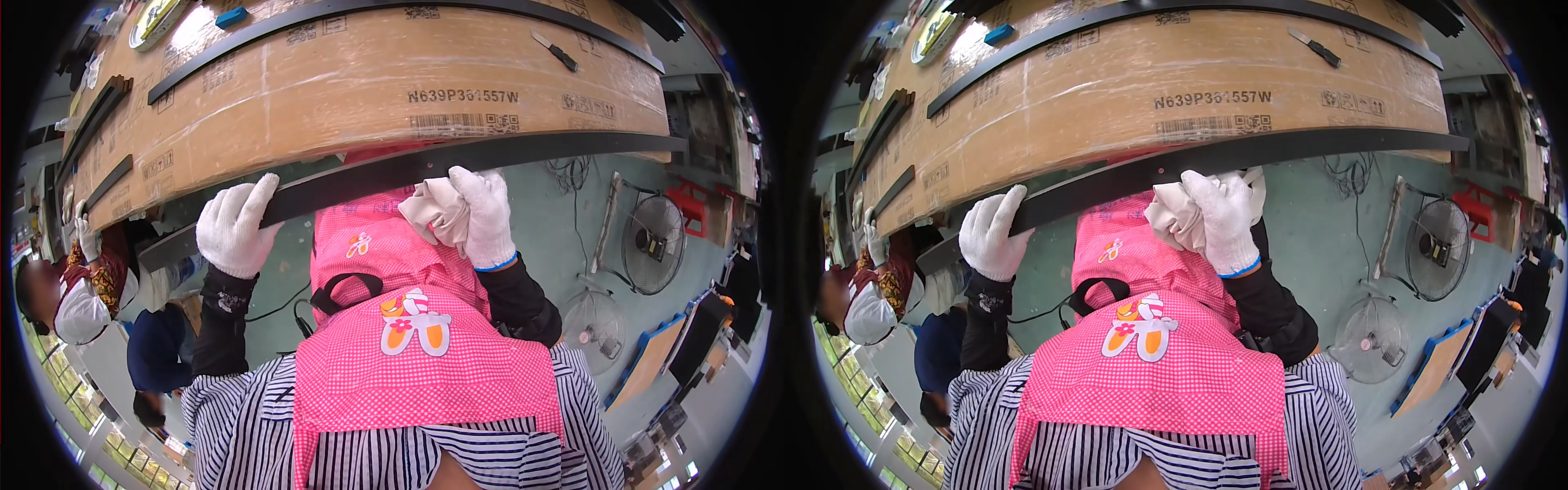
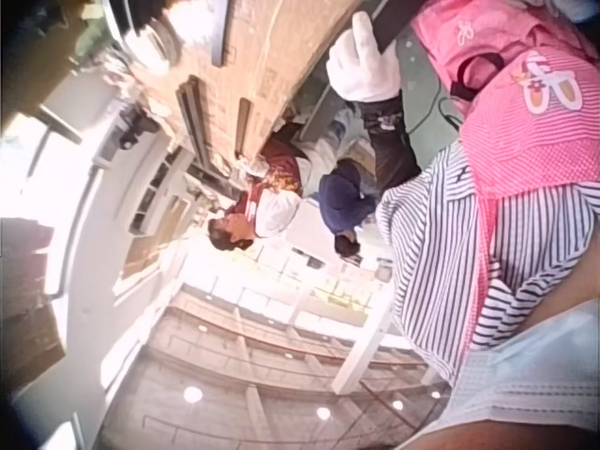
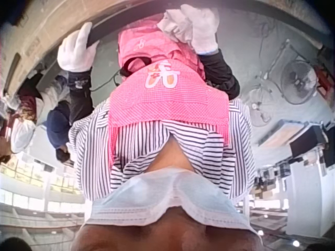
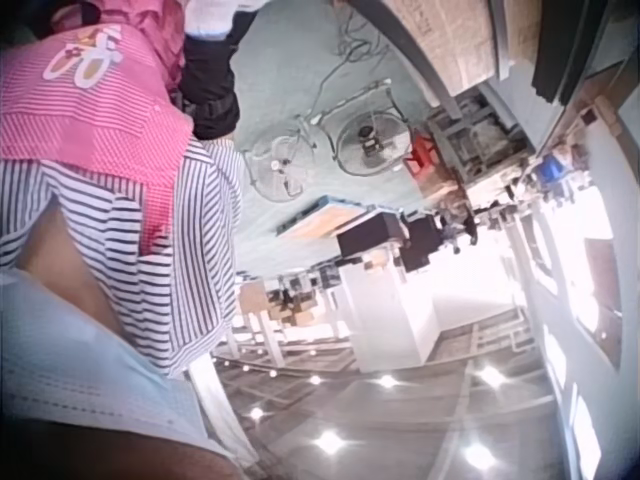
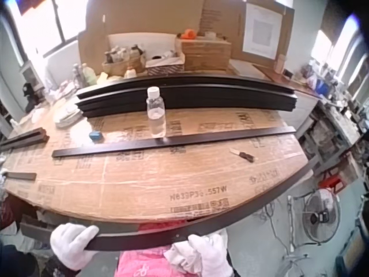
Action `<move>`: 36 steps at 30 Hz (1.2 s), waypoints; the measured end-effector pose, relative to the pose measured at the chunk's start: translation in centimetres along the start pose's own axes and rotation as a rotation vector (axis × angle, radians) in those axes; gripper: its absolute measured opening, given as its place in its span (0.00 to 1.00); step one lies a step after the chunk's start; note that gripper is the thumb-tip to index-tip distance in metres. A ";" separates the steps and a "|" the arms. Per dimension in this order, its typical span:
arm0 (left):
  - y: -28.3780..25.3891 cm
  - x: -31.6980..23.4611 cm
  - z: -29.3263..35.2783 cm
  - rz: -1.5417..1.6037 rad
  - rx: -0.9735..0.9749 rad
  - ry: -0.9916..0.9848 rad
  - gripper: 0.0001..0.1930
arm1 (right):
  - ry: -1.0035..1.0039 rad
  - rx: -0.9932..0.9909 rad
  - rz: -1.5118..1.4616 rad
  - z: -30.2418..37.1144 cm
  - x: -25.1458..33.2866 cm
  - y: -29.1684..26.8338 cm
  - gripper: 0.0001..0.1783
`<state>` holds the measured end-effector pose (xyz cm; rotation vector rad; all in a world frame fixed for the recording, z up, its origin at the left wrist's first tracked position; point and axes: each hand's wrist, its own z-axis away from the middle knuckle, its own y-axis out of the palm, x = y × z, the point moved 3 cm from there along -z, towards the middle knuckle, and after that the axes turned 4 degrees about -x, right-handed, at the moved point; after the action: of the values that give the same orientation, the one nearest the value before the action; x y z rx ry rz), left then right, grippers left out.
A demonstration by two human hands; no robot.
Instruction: The recorder is wiping down black structural furniture components with a cloth before or after assembly.
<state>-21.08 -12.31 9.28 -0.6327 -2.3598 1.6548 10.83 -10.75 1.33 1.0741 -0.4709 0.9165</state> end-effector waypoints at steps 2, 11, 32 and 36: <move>0.1 0.0 0.1 -0.006 0.003 0.001 0.41 | -0.014 -0.137 0.000 0.3 0.2 0.8 0.14; 0.4 0.1 0.1 0.012 0.031 -0.037 0.38 | 0.048 -0.017 0.009 0.1 -0.3 -2.0 0.09; 3.0 0.7 3.2 0.089 0.073 -0.116 0.34 | 0.208 -0.050 -0.187 -0.7 -3.6 -1.5 0.17; 3.1 0.7 2.6 0.129 0.074 -0.072 0.34 | -0.385 0.249 0.555 0.4 0.6 -0.5 0.21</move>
<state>-21.98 -13.32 5.46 -0.7380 -2.3385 1.8394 11.57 -10.93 1.64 1.3879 -1.0299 1.2815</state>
